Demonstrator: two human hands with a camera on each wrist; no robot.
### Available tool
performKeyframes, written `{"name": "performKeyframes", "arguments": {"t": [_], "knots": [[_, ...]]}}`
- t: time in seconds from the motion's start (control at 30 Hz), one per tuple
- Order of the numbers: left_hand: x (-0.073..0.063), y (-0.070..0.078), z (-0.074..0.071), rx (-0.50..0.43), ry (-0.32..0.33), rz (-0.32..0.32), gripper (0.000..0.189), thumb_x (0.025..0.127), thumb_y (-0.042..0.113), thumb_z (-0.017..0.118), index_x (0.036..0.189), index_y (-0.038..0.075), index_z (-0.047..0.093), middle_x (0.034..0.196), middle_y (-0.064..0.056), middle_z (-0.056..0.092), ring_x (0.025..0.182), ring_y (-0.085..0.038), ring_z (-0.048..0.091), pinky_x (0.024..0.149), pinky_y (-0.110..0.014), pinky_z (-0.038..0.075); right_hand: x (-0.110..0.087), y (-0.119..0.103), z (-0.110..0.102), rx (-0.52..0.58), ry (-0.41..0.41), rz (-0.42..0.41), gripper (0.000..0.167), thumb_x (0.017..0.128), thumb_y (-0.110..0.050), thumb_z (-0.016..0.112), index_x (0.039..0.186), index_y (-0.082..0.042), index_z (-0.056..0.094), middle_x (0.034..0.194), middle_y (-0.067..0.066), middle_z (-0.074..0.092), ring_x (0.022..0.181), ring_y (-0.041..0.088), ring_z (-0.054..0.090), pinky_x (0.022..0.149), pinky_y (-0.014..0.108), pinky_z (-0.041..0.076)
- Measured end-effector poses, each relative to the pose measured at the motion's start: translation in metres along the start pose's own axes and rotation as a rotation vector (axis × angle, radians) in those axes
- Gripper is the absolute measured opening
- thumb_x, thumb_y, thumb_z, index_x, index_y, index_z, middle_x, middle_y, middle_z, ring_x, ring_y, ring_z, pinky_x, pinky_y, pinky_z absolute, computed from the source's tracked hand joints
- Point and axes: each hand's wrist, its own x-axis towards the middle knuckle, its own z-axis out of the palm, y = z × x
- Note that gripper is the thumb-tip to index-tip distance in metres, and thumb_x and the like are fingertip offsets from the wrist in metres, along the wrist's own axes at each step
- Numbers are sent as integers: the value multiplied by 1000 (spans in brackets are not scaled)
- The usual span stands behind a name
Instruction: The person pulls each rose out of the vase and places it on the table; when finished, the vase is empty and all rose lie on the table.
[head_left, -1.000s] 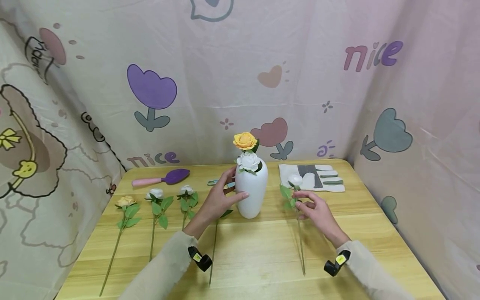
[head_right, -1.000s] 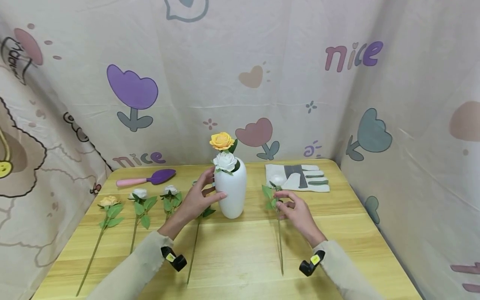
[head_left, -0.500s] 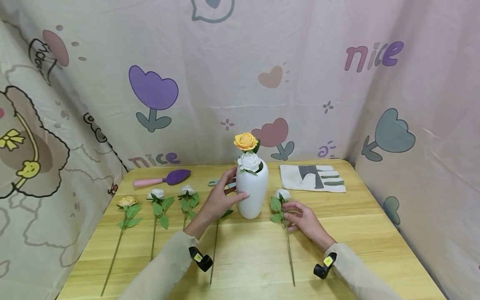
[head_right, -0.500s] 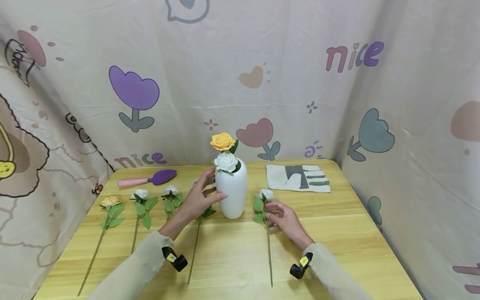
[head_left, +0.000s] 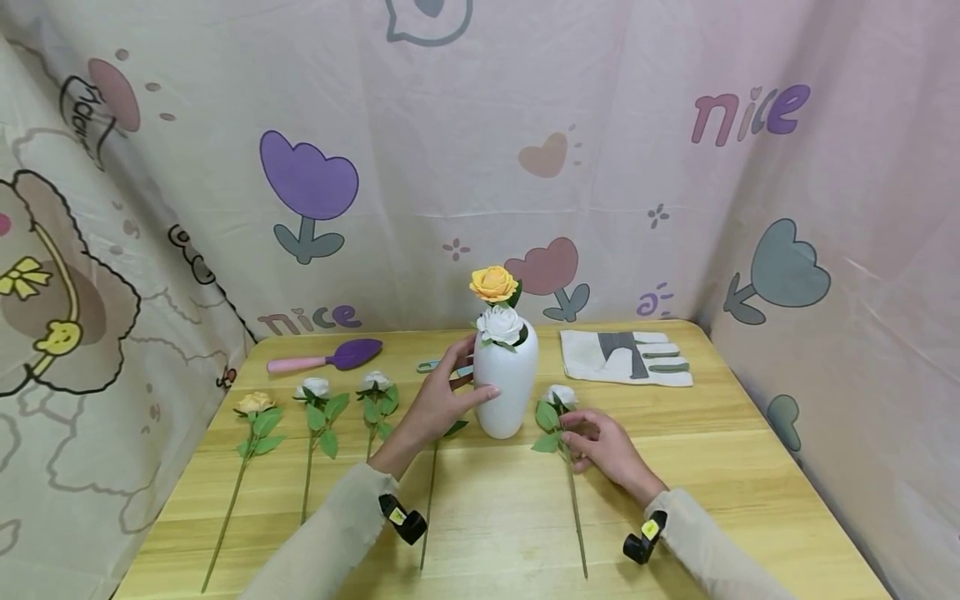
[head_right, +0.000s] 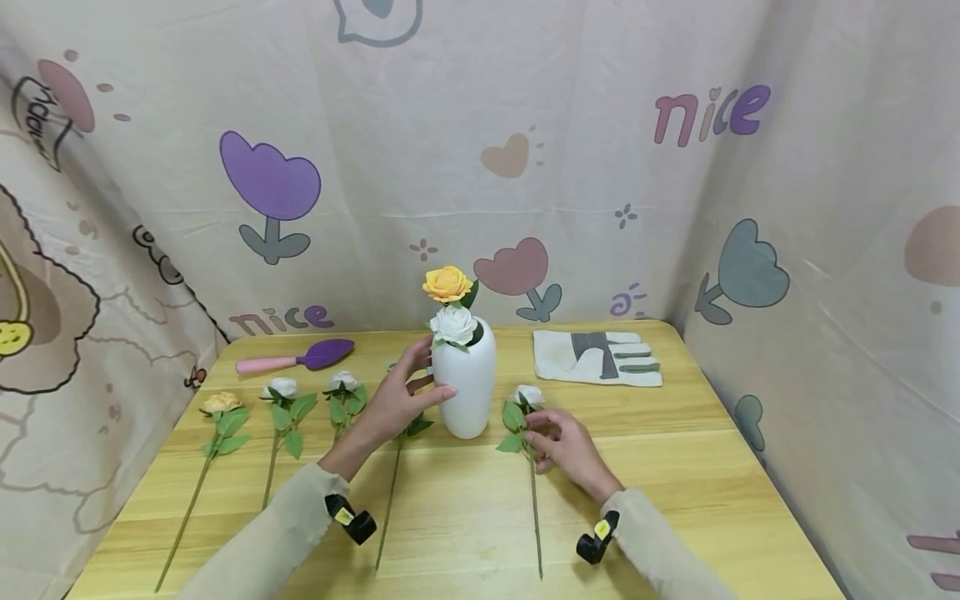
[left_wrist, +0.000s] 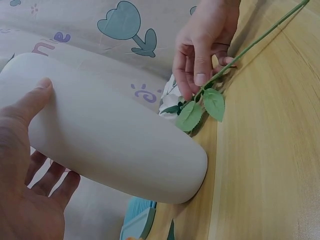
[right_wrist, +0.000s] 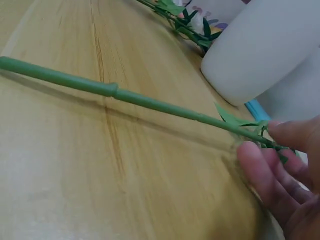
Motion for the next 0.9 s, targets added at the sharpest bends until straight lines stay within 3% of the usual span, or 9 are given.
{"name": "performKeyframes", "arguments": {"t": [0.23,0.4,0.53,0.63,0.77,0.9], "knots": [[0,-1,0,-3,1,-11,89,94,31,87,168,34,36,160,-4,51,150,-30,50,124,-56,47,7,-24,-10,-43,166,-93,33,104,-22,77,133,-7,72,121,14,64,72,22,65,56,39,64],[1,-2,0,-4,-2,-5,88,95,31,87,167,34,38,159,-4,52,149,-30,50,124,-58,47,18,-60,-21,-29,215,-229,30,106,-22,75,131,-6,72,120,17,68,90,21,69,68,40,69],[1,-3,0,-3,-6,2,87,95,30,87,167,33,38,159,-4,53,149,-30,50,124,-58,46,26,-96,-26,-16,187,-339,30,108,-23,72,130,-3,71,128,17,70,112,15,69,91,25,66],[1,-4,-1,-4,-7,3,87,95,30,87,167,33,39,159,-4,53,149,-30,50,124,-58,46,33,-122,-27,-39,140,-391,30,108,-26,71,131,-8,69,138,10,70,125,11,65,101,18,59],[1,-4,-1,-4,-2,1,87,94,30,87,166,31,39,159,-6,53,148,-31,51,124,-58,47,45,-148,-23,-46,41,-434,31,109,-26,69,137,-13,65,149,3,66,140,17,58,110,25,56],[3,-5,-1,-5,-9,2,87,94,31,88,166,29,40,157,-6,54,147,-30,52,123,-58,48,56,-161,-17,-42,-53,-448,34,111,-21,66,143,-11,60,156,7,60,149,28,53,120,45,51]]}}
